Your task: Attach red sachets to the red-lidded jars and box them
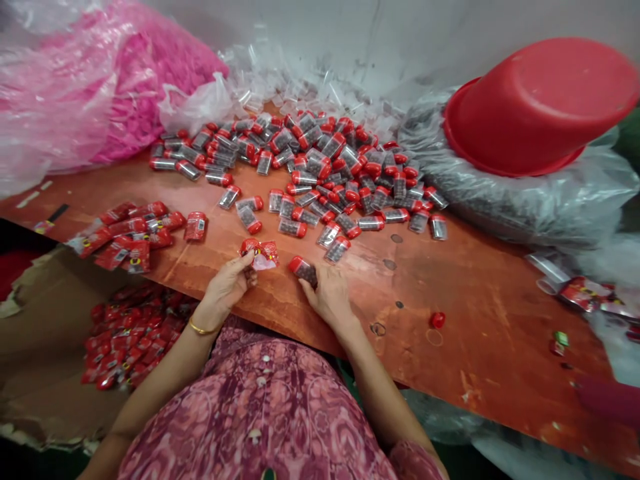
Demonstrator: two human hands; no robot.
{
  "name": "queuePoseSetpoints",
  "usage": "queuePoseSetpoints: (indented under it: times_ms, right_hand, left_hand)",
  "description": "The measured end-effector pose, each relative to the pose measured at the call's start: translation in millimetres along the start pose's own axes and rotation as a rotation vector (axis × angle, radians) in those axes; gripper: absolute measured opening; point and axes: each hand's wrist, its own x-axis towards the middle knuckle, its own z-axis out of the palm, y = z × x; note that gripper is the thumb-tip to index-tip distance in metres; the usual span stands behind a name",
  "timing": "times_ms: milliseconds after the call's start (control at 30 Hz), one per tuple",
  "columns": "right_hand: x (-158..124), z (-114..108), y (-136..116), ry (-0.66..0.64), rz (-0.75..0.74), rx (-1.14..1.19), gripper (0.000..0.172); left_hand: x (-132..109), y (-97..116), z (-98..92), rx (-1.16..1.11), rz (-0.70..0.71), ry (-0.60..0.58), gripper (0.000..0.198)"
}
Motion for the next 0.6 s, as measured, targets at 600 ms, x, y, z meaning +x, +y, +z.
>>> queuePoseSetpoints:
  times_ms: [600]
  right_hand:
    - [2.4, -33.4, -30.4, -0.125, 0.078, 0.77, 0.028]
  left_hand:
    - [-9.6, -5.9, 10.2, 0.118, 0.028, -0.067, 0.042]
